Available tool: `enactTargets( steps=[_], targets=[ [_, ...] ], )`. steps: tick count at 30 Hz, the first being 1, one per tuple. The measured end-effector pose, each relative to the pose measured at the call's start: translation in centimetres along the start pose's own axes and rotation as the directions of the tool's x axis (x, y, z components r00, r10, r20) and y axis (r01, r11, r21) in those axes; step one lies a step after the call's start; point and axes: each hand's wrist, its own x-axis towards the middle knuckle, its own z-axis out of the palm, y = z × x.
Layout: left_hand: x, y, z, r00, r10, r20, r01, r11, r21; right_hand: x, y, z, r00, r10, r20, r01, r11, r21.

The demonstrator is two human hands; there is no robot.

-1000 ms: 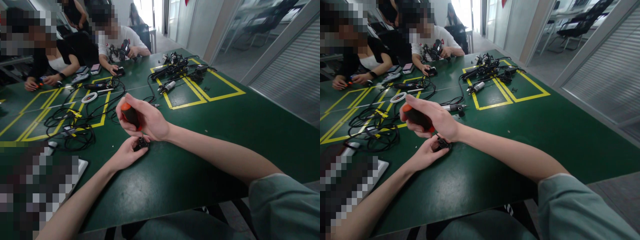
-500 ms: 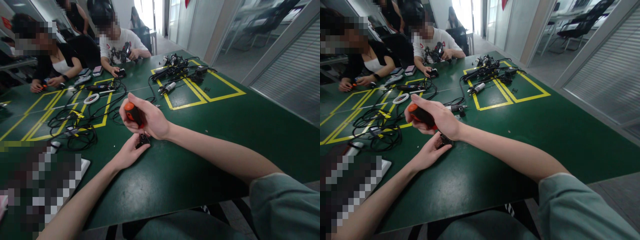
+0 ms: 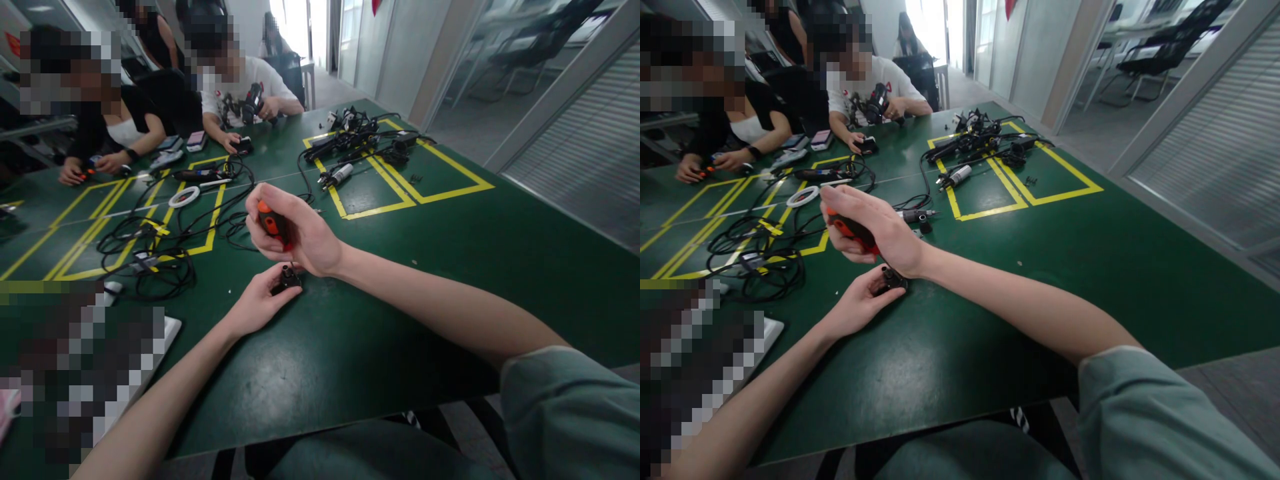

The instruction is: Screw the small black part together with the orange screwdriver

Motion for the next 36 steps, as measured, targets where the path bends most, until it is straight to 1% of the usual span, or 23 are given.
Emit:
enactTargets(
  steps=[7,10,16,19,23,29,32,36],
  targets=[
    [0.07,0.47,-0.09,0.999,-0.034,0.006,0.034,0.999,0.003,-0.09,-0.39,0.32,0.999,0.03,-0.025,-0.03,1.0,0.002],
    [0.09,0.58,-0.25,0.999,-0.038,0.012,0.038,0.999,0.001,-0.12,-0.44,0.24,1.0,0.015,0.005,-0.015,1.0,0.007],
    [0.11,0.73,-0.68,0.999,-0.035,-0.023,0.036,0.996,0.087,0.06,-0.38,0.06,0.999,0.022,0.028,-0.022,1.0,-0.002],
    [0.2,0.82,-0.67,0.999,-0.034,-0.004,0.034,0.998,0.058,0.18,-0.27,0.13,1.0,0.028,0.004,-0.028,1.0,-0.003],
    [0.29,0.81,-0.35,0.999,-0.042,-0.005,0.042,0.999,0.013,0.32,-0.07,0.08,0.996,0.081,-0.027,-0.082,0.996,-0.038],
    [0.2,0.4,-0.14,0.999,0.001,-0.041,0.003,0.995,0.096,0.27,0.08,-0.07,1.0,0.02,0.013,-0.02,1.0,-0.015],
    [0.18,0.4,-0.11,0.999,0.011,-0.04,-0.006,0.993,0.114,0.16,0.01,0.03,1.0,0.02,0.009,-0.02,1.0,-0.005],
    [0.21,0.73,0.13,0.998,0.009,-0.063,0.0,0.991,0.132,0.08,-0.06,0.08,1.0,0.029,0.012,-0.028,1.0,-0.005]
  ],
)
